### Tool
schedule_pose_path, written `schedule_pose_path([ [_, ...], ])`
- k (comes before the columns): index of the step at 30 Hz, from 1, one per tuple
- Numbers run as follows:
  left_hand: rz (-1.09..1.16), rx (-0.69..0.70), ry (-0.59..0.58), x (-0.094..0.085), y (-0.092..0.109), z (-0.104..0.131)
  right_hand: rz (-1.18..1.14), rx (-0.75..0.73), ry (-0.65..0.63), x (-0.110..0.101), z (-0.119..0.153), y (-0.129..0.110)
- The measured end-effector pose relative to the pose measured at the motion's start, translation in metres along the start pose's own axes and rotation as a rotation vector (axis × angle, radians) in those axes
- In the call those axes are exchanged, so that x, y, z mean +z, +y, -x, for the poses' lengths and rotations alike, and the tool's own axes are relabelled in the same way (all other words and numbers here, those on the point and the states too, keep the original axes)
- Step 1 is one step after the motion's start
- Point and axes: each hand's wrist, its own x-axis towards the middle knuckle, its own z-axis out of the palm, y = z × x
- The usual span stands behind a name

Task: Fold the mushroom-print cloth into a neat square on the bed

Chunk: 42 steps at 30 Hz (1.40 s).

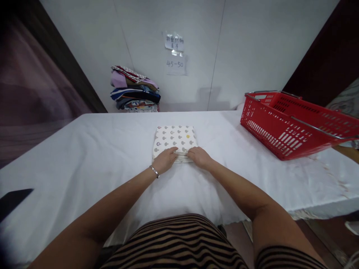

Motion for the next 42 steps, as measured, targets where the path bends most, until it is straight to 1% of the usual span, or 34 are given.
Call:
schedule_pose_path([
  [4, 0.026, -0.015, 0.009, -0.0002, 0.0018, -0.0038, 0.022, -0.012, -0.010, -0.0030, 0.0006, -0.0026],
  [8, 0.106, -0.060, 0.055, -0.0018, 0.0030, -0.0024, 0.060, -0.022, 0.008, -0.0051, 0.0023, -0.0062],
  [13, 0.180, -0.062, 0.095, -0.0022, 0.0021, 0.0002, 0.062, -0.005, 0.031, -0.0046, 0.0027, -0.0081],
  [20, 0.105, -0.052, 0.032, -0.0010, 0.0031, -0.0026, 0.072, 0.032, 0.007, -0.0040, -0.0011, -0.0087],
  [22, 0.081, -0.061, 0.029, -0.0003, 0.0039, -0.0028, 0.062, 0.043, 0.005, -0.0026, -0.0013, -0.0075],
  [27, 0.039, -0.133, 0.045, 0.0010, 0.0055, -0.0034, 0.020, 0.052, -0.022, -0.0031, -0.0013, -0.0038],
  [30, 0.012, -0.157, 0.046, 0.0022, 0.0061, -0.0044, 0.042, 0.062, -0.057, -0.0062, -0.0022, -0.0046],
  [32, 0.000, -0.169, 0.051, 0.0031, 0.0065, -0.0049, 0.058, 0.040, -0.067, -0.0076, -0.0025, -0.0062],
  [37, -0.010, -0.176, 0.048, 0.0032, 0.0078, -0.0049, 0.084, 0.018, -0.039, -0.0063, -0.0003, -0.0077],
  [40, -0.015, -0.181, 0.033, 0.0022, 0.0083, -0.0049, 0.084, -0.001, -0.010, -0.0039, 0.0018, -0.0045],
  [42, -0.004, -0.161, 0.020, 0.0020, 0.0083, -0.0047, 0.062, -0.012, 0.013, -0.0020, 0.0029, -0.0011],
])
